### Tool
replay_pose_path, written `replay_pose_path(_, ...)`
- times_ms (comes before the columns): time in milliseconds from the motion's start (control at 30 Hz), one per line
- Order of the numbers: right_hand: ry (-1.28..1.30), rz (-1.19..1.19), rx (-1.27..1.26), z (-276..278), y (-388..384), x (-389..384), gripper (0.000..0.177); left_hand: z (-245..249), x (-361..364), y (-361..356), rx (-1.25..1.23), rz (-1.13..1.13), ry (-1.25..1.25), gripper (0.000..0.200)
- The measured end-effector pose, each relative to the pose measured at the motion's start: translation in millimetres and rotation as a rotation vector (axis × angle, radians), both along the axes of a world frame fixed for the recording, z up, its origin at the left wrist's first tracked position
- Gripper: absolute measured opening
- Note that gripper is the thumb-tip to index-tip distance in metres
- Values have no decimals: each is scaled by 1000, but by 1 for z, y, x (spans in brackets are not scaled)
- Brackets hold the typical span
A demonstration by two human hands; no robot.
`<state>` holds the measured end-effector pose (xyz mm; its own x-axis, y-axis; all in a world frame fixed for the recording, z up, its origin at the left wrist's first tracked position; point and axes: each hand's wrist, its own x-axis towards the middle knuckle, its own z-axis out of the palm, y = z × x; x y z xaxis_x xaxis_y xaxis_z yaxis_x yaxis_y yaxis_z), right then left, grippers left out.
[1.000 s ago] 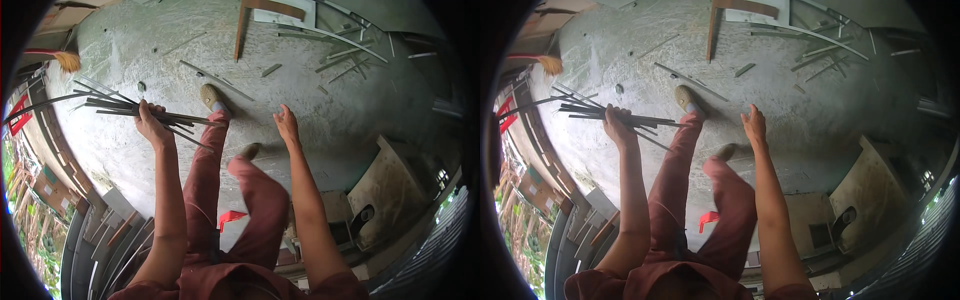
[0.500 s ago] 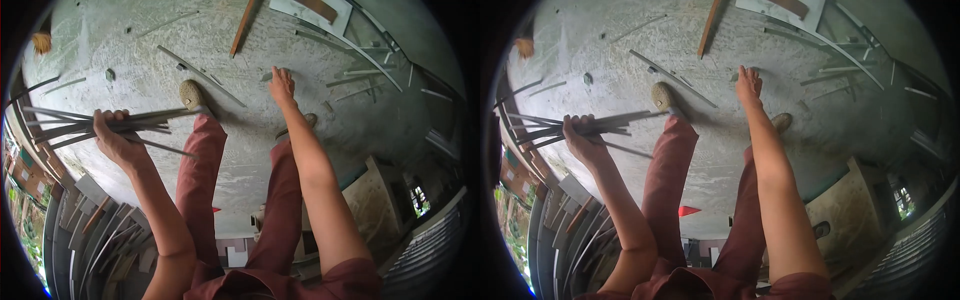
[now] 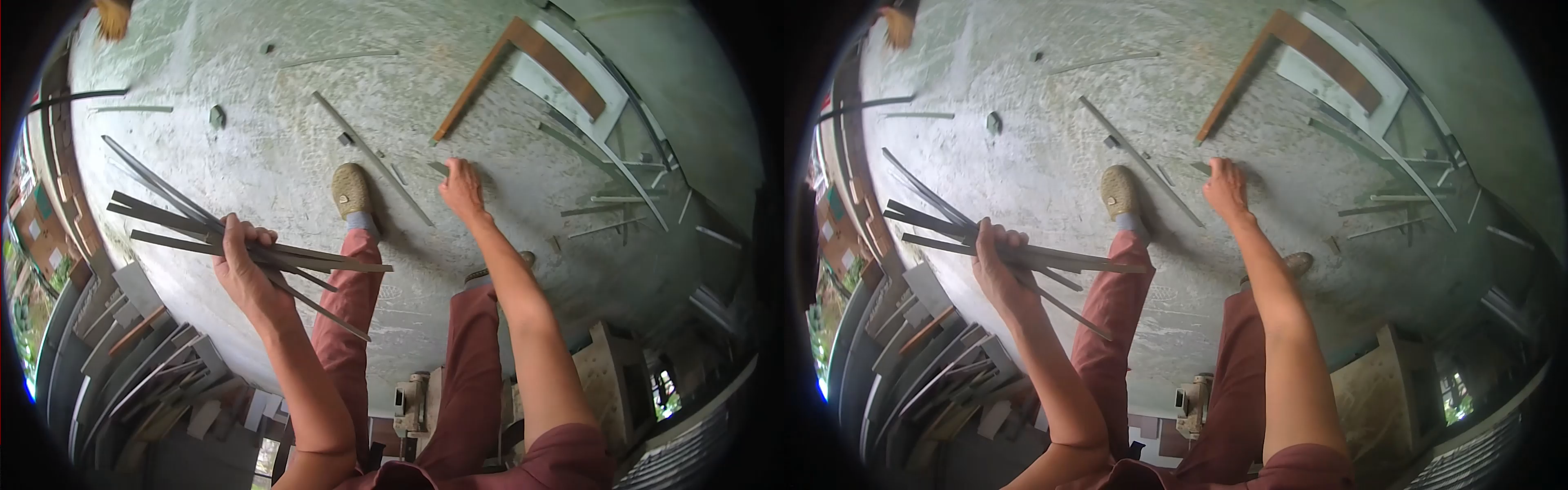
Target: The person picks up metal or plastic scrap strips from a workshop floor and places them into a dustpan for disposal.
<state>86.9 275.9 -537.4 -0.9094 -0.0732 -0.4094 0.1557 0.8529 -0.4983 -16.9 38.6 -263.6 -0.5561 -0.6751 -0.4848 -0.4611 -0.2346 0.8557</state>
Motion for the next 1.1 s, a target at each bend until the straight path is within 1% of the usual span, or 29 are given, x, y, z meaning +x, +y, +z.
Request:
replay_pose_path(133, -25, -27, -28, 1, -90, -24, 30, 2, 0, -13, -24, 44, -15, 16)
replay_pose_path(200, -112, -10, 81, -10, -125, -30, 32, 3, 0, -20, -30, 68, -22, 16)
replay_pose_path(233, -112, -3, 69, -13, -135, -30, 32, 3, 0, -24, -26, 83, -31, 16)
replay_pose_path(300, -117, -89, 274, -21, -150, -30, 35, 0, 2, -33, -43, 104, -43, 15)
replay_pose_path(367, -84, -107, 256, -23, -151, -20, 32, 0, 2, -38, 4, 140, -59, 15)
replay_pose_path(433, -61, 0, 291, -25, -144, -18, 30, -4, 4, -43, 12, 147, -32, 15)
replay_pose_path(467, -65, -11, 269, -17, -141, -20, 25, -4, 3, -45, 16, 177, -48, 14)
replay_pose_path(500, -56, -3, 266, -18, -138, -20, 25, -3, 2, -48, 20, 205, -66, 15)
replay_pose_path(567, 55, -95, 201, -18, -132, -26, 23, -2, 0, -54, 21, 224, -64, 15)
replay_pose_path(600, -28, -115, 140, -18, -131, -32, 22, -2, 0, -57, 25, 232, -73, 15)
replay_pose_path(633, -26, -108, 141, -18, -133, -36, 22, -2, -1, -61, 27, 239, -73, 15)
replay_pose_path(700, -161, -101, -4, -4, -145, -53, 27, -2, 0, -68, 53, 223, -64, 16)
replay_pose_path(733, -159, -93, -6, -7, -154, -59, 27, -1, -1, -70, 51, 230, -61, 16)
replay_pose_path(800, 65, 52, -65, -12, -175, -73, 33, 1, -4, -72, 76, 258, -66, 15)
replay_pose_path(833, 69, 57, -69, -14, -184, -77, 33, 1, -5, -74, 73, 263, -61, 15)
replay_pose_path(900, -11, 74, 47, -14, -198, -86, 35, 0, -5, -79, 82, 286, -56, 16)
replay_pose_path(933, -18, 89, 104, -14, -201, -91, 28, 0, -6, -81, 81, 288, -53, 16)
replay_pose_path(967, -16, 91, 103, -20, -203, -91, 28, 0, -7, -83, 81, 303, -65, 16)
replay_pose_path(1033, -41, 125, 240, -32, -202, -94, 19, 1, -8, -89, 82, 322, -70, 16)
replay_pose_path(1067, 54, 163, 252, -31, -199, -97, 11, 0, -7, -92, 95, 328, -66, 16)
replay_pose_path(1100, 56, 166, 254, -32, -195, -102, 11, 0, -7, -95, 108, 333, -65, 16)
